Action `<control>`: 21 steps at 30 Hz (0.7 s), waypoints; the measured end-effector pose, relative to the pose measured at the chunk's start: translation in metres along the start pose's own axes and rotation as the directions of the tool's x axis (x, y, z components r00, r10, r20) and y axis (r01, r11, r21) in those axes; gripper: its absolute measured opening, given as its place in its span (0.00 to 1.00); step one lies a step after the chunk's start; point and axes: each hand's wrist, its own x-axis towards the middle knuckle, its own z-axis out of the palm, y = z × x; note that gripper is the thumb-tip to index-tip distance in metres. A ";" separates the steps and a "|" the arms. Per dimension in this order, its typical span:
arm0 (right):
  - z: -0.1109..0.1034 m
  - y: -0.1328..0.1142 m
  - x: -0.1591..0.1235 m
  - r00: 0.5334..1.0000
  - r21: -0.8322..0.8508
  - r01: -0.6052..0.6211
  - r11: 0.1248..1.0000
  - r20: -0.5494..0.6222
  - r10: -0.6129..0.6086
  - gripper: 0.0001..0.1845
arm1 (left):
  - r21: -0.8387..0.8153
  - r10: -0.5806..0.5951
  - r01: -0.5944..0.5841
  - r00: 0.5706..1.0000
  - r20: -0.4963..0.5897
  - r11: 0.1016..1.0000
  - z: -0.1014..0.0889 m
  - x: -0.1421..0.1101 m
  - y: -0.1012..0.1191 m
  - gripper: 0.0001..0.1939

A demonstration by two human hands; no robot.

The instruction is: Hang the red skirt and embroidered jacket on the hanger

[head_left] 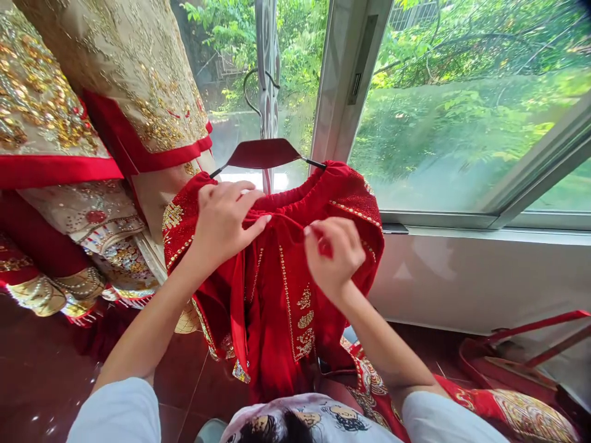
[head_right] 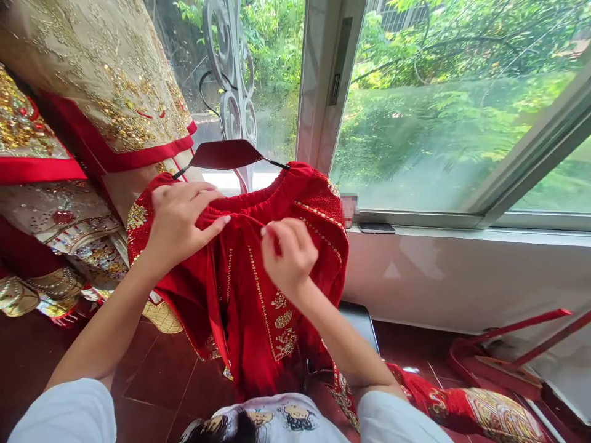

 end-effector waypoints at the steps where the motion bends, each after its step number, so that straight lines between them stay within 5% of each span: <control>1: 0.008 -0.004 -0.010 0.996 -0.040 0.070 0.997 0.058 -0.068 0.05 | -0.006 0.029 -0.029 0.994 0.101 1.000 0.002 0.004 0.001 0.13; 4: 0.035 -0.004 -0.025 0.984 -0.165 0.124 0.978 0.147 -0.100 0.08 | -0.067 0.088 -0.067 0.927 0.366 0.995 0.009 0.015 -0.004 0.14; 6: 0.048 0.000 -0.024 0.990 -0.232 0.111 0.966 0.110 -0.088 0.10 | -0.133 0.130 -0.079 0.891 0.435 0.988 0.010 0.019 -0.010 0.17; 10: 0.052 0.005 -0.008 0.964 -0.330 0.258 0.908 0.148 -0.220 0.11 | -0.258 0.189 -0.074 0.870 0.455 0.963 0.007 0.021 -0.019 0.18; 16: 0.044 -0.002 0.010 0.820 -0.347 0.570 0.745 0.287 -0.494 0.15 | -0.253 0.192 -0.076 0.860 0.473 0.964 0.007 0.022 -0.019 0.17; 21: 0.039 0.009 -0.001 0.807 -0.306 0.591 0.747 0.220 -0.548 0.18 | -0.313 0.197 -0.058 0.878 0.435 0.948 0.014 0.020 -0.024 0.17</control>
